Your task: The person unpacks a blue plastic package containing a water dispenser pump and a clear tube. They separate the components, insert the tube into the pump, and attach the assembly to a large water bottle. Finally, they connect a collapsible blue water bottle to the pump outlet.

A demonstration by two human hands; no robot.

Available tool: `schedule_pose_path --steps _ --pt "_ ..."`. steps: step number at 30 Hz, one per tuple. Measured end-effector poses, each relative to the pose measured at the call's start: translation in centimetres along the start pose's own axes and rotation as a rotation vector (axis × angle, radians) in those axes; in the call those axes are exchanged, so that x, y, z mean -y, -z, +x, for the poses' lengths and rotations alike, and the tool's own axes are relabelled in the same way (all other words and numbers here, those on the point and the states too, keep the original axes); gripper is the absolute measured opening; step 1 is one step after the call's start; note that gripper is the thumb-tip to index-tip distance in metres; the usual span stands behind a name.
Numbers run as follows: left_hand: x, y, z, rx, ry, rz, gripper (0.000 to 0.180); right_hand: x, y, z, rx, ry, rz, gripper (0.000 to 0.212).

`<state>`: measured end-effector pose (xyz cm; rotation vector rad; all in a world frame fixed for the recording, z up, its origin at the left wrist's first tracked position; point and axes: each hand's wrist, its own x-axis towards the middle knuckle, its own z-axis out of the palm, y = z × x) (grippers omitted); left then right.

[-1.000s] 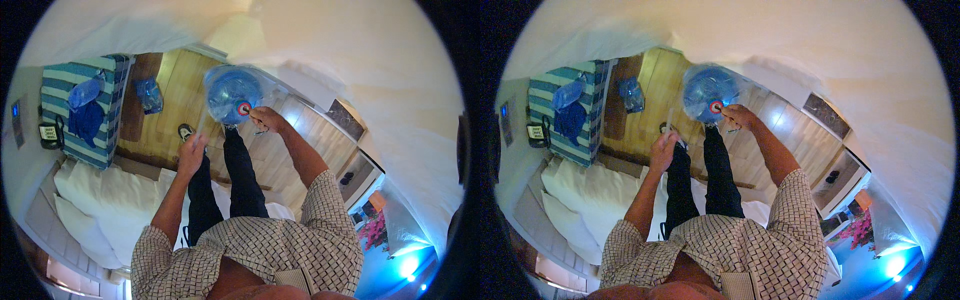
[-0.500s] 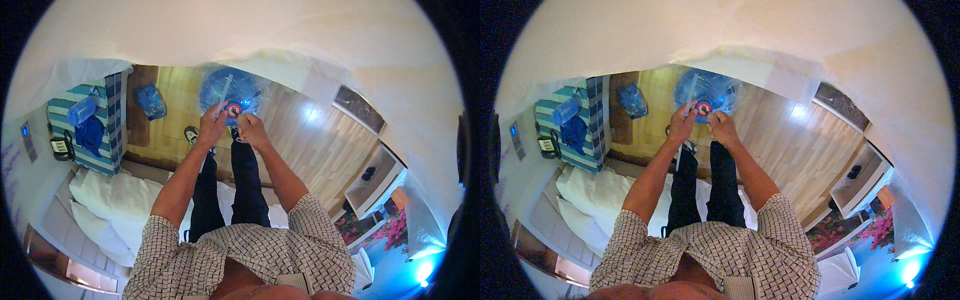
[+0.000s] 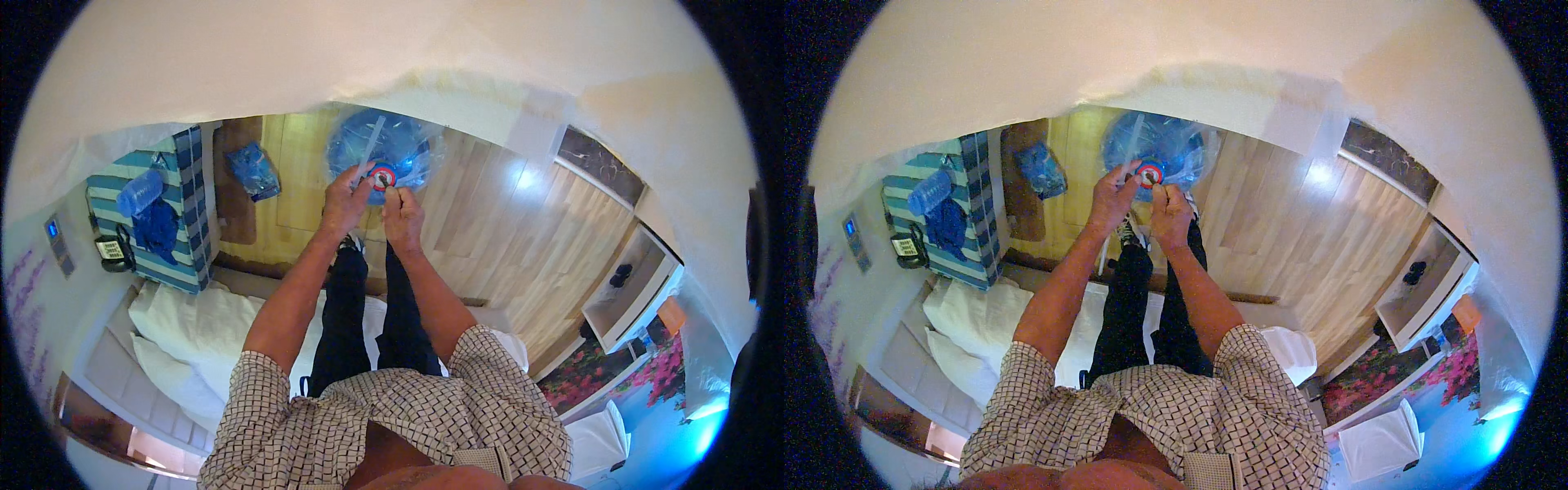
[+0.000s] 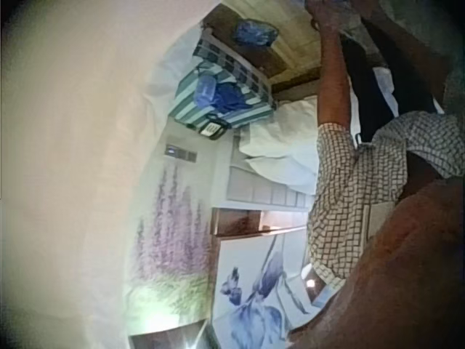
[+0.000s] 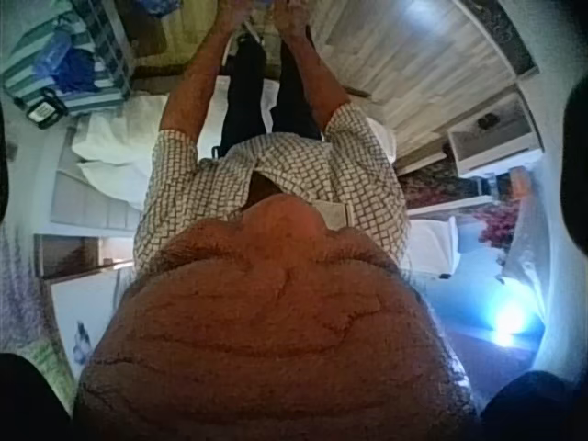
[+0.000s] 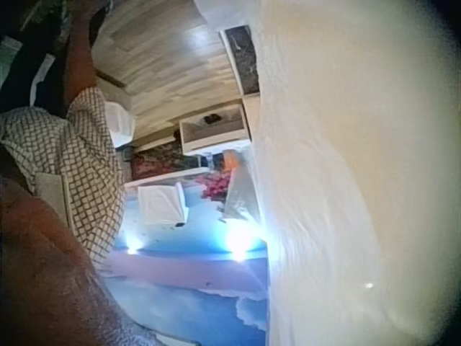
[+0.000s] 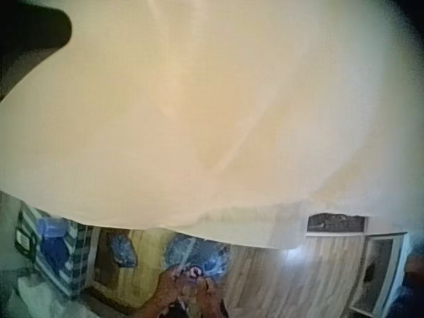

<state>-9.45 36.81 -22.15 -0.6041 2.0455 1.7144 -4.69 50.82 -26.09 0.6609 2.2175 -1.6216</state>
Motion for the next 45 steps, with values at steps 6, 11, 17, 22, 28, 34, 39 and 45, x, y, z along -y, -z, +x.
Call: schedule_pose_path --steps 6,11,17,22,28,34,39,45 --pt "-1.0 0.9 0.1 0.047 0.147 -0.016 0.032 1.7 -0.2 -0.4 0.034 -0.141 0.195 0.025" --pt "-1.1 0.6 0.1 0.057 0.067 -0.060 0.032 3.5 0.9 -0.2 -0.090 0.289 -0.223 0.020" --pt "-0.8 0.9 0.1 0.083 0.126 -0.046 0.033 5.1 3.1 0.2 0.057 0.198 -0.233 0.014" --pt "0.5 0.4 -0.2 0.040 0.051 -0.034 0.035 7.5 6.2 3.9 0.158 0.320 -0.438 0.016" --pt "0.8 0.2 -0.2 0.054 0.094 0.016 0.032 11.0 6.6 6.8 0.517 0.543 -0.945 0.016" --pt "1.8 -0.6 -0.5 -0.027 0.053 -0.192 0.032 13.1 6.3 6.0 0.592 0.509 -1.107 0.015" --pt "-0.6 -0.2 -0.5 0.032 0.116 0.014 0.033 14.7 5.9 7.4 0.593 0.631 -1.178 0.013" --pt "2.0 -0.6 0.1 0.019 0.095 -0.098 0.034 16.6 3.7 10.5 0.842 0.907 -1.147 0.015"
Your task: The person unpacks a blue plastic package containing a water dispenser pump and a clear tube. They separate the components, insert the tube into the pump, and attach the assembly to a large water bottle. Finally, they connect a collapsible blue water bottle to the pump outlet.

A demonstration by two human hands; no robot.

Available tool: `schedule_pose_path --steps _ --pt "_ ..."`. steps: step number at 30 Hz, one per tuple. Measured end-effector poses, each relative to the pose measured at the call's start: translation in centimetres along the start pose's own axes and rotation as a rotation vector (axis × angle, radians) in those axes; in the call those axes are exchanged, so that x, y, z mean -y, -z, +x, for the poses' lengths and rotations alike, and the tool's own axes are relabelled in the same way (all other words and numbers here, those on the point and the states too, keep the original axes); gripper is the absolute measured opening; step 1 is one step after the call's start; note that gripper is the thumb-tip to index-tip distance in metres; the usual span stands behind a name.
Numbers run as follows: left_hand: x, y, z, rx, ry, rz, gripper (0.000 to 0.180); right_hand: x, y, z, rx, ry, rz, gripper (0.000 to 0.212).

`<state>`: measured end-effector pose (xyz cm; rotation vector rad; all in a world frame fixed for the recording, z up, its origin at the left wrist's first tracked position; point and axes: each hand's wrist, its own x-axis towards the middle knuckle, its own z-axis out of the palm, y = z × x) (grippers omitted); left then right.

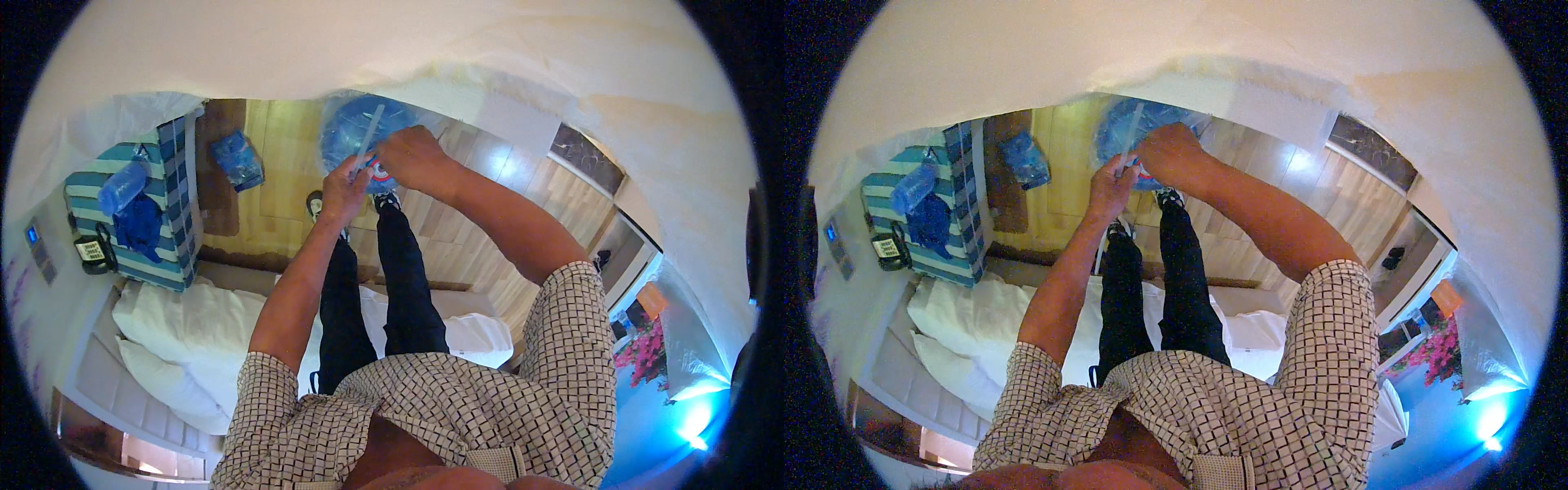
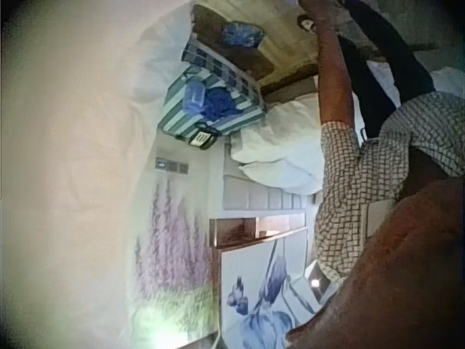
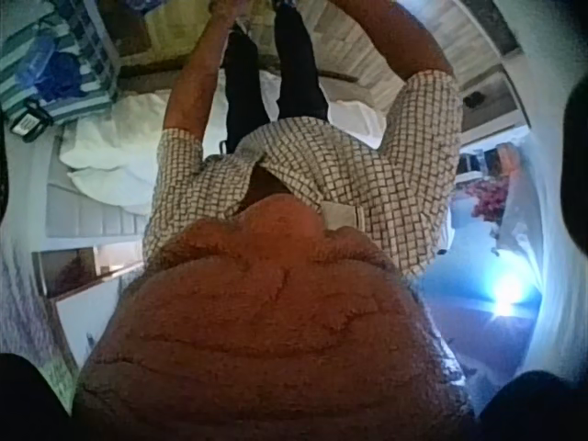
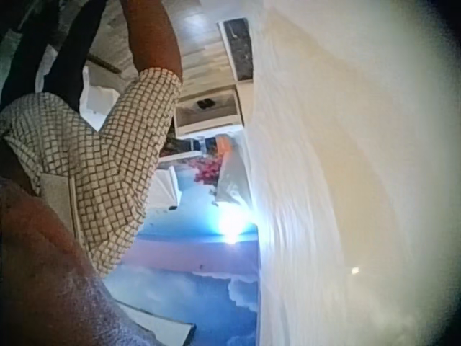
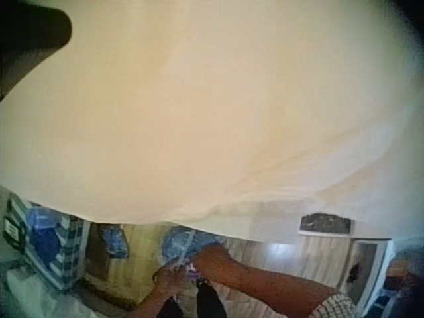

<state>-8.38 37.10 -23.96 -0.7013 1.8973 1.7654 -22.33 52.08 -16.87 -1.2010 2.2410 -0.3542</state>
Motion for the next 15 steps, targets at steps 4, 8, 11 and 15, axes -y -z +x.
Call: schedule_pose_path --steps 4,8,11,15 --pt "0.1 -0.2 -0.1 -0.014 -0.008 -0.046 0.036 -1.5 -0.2 1.4 0.249 0.045 -0.028 0.019" --pt "-0.4 0.1 -0.2 0.015 0.032 -0.049 0.035 -3.8 -1.1 2.7 0.439 0.000 0.169 0.027" --pt "-2.0 0.4 -0.5 0.043 0.090 -0.077 0.034 -5.8 -3.2 2.6 0.608 -0.118 0.384 0.032" --pt "-2.3 1.1 -0.9 0.034 0.089 -0.093 0.034 -5.7 -3.8 0.7 0.632 -0.190 0.666 0.042"
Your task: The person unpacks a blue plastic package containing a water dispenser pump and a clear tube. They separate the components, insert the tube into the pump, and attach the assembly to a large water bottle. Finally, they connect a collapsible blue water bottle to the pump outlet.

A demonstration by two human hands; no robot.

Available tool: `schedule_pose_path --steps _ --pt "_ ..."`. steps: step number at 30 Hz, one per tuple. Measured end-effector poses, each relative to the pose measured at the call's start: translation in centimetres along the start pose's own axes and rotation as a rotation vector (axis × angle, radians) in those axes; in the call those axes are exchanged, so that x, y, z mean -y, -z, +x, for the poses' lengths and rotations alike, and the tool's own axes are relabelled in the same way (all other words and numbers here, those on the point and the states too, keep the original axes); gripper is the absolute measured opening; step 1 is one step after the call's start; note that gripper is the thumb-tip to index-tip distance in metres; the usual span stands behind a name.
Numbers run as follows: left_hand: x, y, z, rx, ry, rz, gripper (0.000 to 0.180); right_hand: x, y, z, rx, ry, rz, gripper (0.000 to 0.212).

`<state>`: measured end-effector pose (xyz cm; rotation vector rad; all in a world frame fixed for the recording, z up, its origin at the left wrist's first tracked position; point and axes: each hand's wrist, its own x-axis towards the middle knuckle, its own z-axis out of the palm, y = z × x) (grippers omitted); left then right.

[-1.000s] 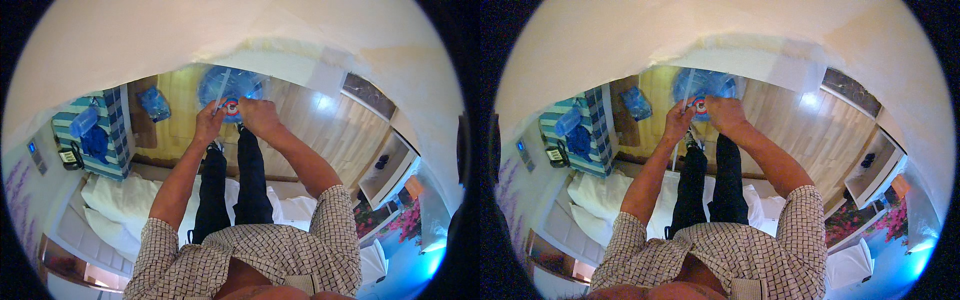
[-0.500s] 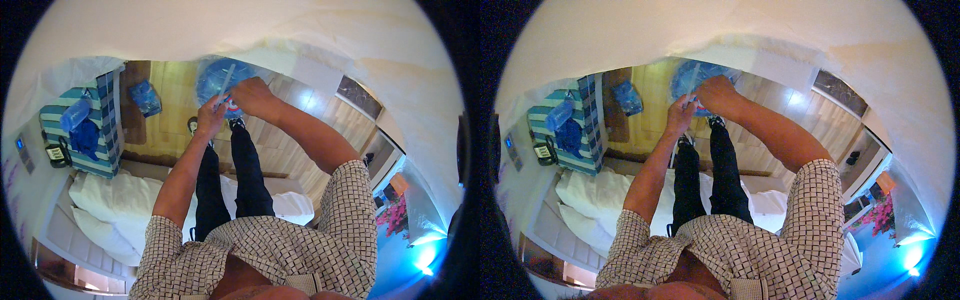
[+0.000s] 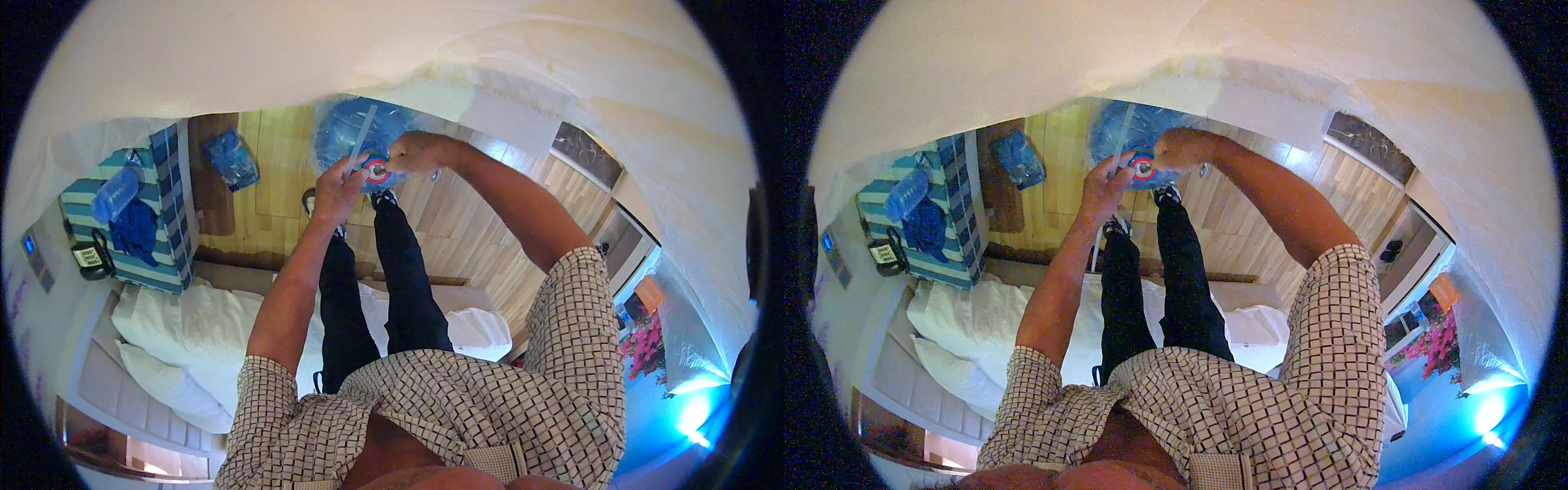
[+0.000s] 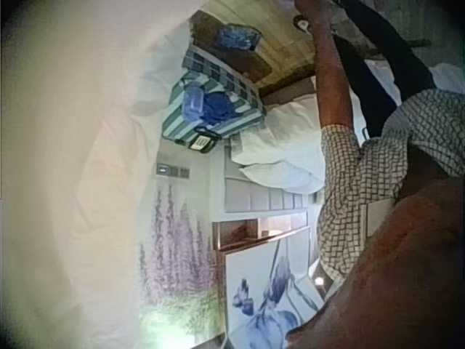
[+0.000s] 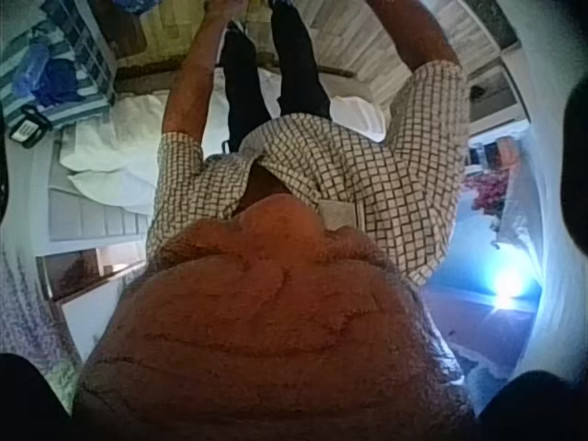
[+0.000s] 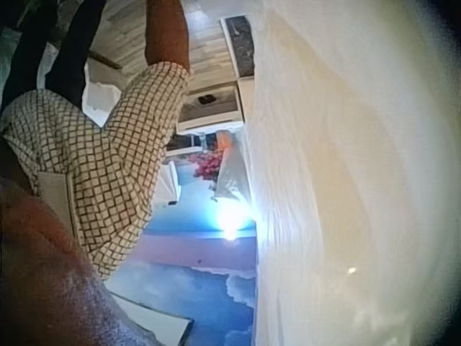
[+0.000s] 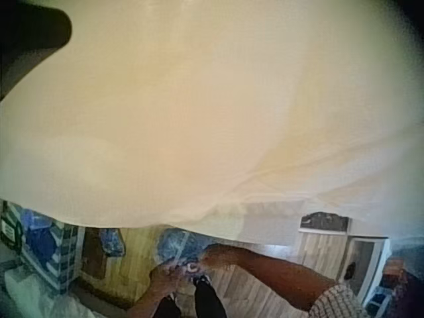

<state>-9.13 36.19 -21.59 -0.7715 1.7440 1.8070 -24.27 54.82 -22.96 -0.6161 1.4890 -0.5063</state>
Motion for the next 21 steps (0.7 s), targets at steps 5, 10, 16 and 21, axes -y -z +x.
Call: schedule_pose_path --steps 5,10,16,21 --pt "-1.3 -0.5 0.1 0.020 0.086 0.040 0.034 -2.6 -13.9 1.3 -0.276 -0.055 -0.067 0.036" --pt "-0.2 -0.7 -0.3 -0.020 -0.098 0.095 0.035 1.6 -15.5 -3.0 -0.535 -0.090 0.203 0.028" --pt "-1.6 -3.2 -0.9 -0.246 -0.292 0.655 0.048 2.8 -12.8 -5.7 -1.028 -0.156 0.280 0.021" --pt "-2.4 -4.0 -0.8 -0.248 -0.147 0.600 0.048 3.2 -14.6 -5.7 -1.100 -0.131 0.282 0.021"
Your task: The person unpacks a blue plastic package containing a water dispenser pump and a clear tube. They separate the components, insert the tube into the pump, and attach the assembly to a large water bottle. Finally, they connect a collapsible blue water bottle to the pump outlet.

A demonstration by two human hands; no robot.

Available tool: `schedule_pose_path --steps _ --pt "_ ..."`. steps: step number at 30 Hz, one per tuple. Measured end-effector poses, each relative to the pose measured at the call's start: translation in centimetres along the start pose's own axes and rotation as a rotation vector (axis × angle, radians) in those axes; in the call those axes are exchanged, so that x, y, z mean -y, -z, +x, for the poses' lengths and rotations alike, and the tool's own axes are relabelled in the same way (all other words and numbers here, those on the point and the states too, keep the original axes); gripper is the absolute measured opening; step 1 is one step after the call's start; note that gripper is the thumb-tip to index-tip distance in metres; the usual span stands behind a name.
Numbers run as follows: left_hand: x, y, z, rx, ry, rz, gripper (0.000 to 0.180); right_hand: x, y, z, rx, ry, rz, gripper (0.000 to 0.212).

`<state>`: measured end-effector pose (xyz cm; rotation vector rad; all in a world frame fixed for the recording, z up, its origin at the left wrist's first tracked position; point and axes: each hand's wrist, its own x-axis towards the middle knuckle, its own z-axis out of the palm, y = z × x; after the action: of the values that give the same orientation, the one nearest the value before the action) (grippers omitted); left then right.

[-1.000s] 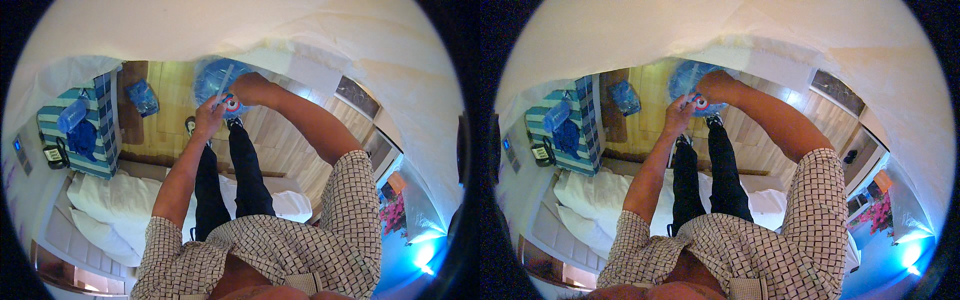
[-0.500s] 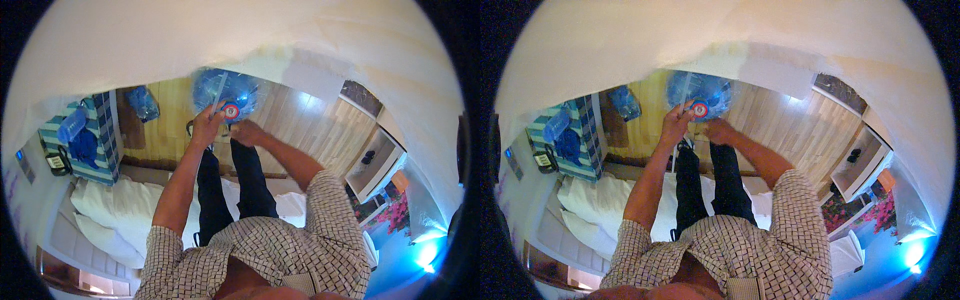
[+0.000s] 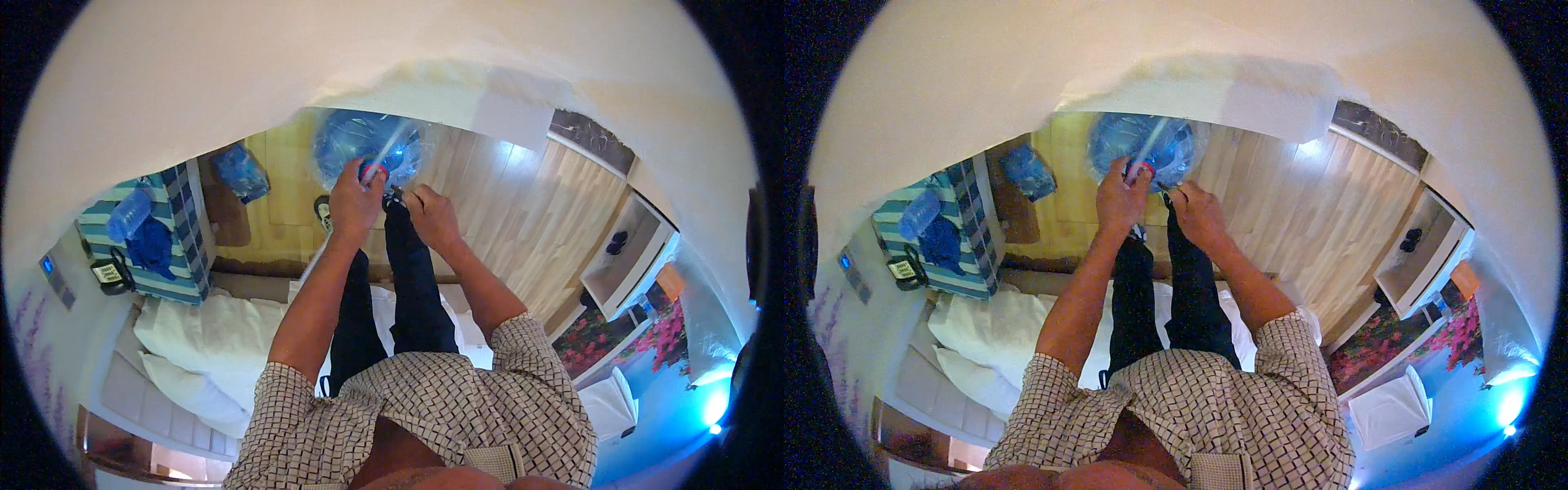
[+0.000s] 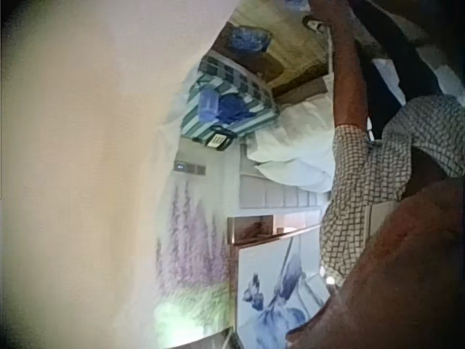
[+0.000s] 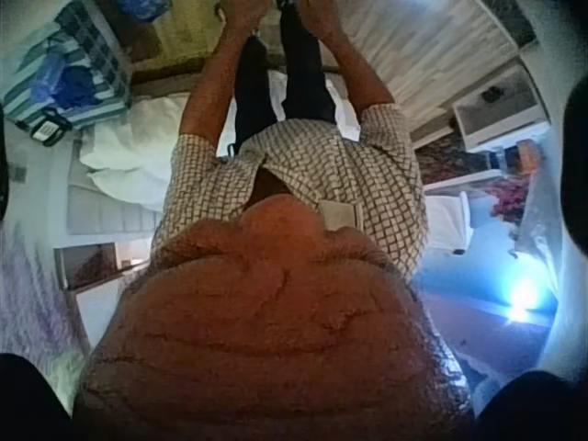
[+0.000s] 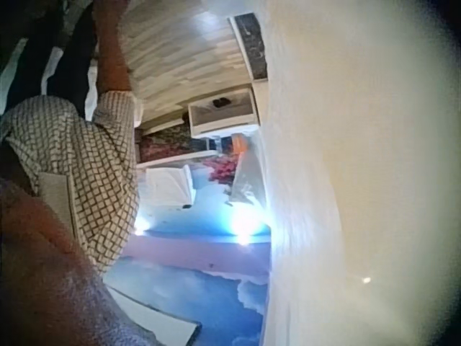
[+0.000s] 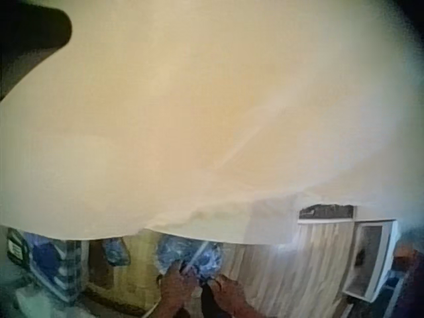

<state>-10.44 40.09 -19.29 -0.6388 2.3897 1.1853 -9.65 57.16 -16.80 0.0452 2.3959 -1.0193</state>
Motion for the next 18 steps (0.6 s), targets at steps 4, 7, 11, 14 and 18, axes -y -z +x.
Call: schedule_pose_path --steps 4,7,11,14,18 --pt "0.5 1.0 0.9 0.113 0.138 -0.096 0.044 -0.2 -0.8 -1.7 0.011 -0.186 0.087 0.020" --pt "1.4 1.3 1.7 0.127 0.101 -0.007 0.043 -0.9 -1.9 -3.1 -0.036 -0.188 0.103 0.020" --pt "0.5 1.8 2.8 0.203 0.043 0.312 0.045 -1.3 -3.0 -5.2 -0.068 -0.226 0.144 0.022" --pt "-0.4 2.0 4.4 0.295 0.048 0.537 0.048 -1.1 -3.6 -6.6 -0.102 -0.251 0.182 0.023" --pt "-0.7 1.5 5.7 0.352 0.106 0.634 0.054 -0.5 -3.2 -8.3 -0.121 -0.292 0.228 0.022"
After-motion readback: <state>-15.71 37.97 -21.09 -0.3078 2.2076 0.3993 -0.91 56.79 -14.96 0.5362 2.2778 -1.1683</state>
